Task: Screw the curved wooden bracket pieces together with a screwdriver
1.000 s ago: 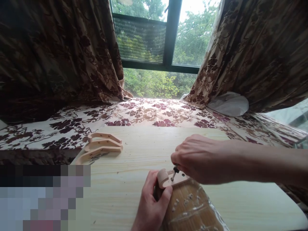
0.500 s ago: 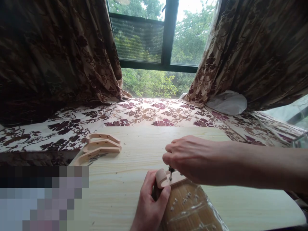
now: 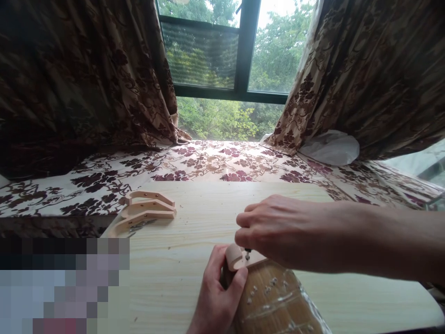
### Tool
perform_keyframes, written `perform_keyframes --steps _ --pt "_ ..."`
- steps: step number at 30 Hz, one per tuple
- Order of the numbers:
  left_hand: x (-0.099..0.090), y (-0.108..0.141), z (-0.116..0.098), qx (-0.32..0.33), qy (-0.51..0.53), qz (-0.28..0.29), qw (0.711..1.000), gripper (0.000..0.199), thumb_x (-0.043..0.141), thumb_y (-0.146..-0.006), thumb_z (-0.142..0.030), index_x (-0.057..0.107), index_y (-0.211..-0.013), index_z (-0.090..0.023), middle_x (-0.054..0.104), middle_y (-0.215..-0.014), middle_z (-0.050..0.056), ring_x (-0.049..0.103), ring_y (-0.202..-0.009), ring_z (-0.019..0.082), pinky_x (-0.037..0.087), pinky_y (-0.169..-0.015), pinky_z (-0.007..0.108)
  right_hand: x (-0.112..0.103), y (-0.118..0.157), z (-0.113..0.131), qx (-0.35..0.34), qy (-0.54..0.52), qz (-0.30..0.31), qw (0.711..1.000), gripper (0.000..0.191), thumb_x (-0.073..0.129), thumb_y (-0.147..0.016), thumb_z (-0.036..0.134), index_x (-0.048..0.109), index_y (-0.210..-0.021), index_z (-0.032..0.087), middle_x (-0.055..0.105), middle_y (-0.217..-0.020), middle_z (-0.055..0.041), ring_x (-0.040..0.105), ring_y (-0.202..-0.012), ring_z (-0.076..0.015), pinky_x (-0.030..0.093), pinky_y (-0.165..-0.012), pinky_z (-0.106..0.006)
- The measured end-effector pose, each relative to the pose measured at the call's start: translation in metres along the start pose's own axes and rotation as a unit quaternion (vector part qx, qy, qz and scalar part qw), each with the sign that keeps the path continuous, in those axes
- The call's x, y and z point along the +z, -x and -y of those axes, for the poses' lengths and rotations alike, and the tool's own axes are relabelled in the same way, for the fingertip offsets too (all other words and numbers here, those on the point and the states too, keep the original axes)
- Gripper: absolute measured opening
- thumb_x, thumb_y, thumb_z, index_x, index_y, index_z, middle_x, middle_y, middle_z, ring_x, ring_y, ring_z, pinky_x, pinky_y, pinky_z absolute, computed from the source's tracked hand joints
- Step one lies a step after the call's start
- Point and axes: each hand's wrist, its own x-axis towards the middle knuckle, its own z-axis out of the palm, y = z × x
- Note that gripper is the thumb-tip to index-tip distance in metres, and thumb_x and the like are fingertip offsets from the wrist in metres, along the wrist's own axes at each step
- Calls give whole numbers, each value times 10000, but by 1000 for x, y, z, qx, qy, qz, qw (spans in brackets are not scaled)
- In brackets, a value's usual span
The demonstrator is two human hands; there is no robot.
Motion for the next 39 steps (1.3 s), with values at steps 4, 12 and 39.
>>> perform_keyframes --steps 4,12,39 --pt "-1 -1 1 -8 -7 11 1000 183 517 -853 -377 526 -958 -227 511 -887 -6 520 -830 148 434 -755 251 10 -2 -7 25 -24 -11 999 111 494 -858 100 585 -816 146 616 -744 -42 497 -625 -130 296 -531 -268" --pt "0 0 -1 -3 -8 12 1000 184 513 -857 -378 528 -963 -228 505 -884 -7 516 -825 146 430 -745 248 7 -4 -2 84 27 -8 996 153 502 -871 181 610 -768 143 608 -645 -37 459 -499 -122 220 -462 -296" --pt "-1 0 -3 -9 3 7 1000 184 521 -848 -389 539 -925 -223 491 -848 -14 495 -776 138 424 -708 240 3 0 -1 26 26 21 999 152 514 -807 57 637 -789 145 627 -741 -56 477 -571 -130 246 -489 -283"
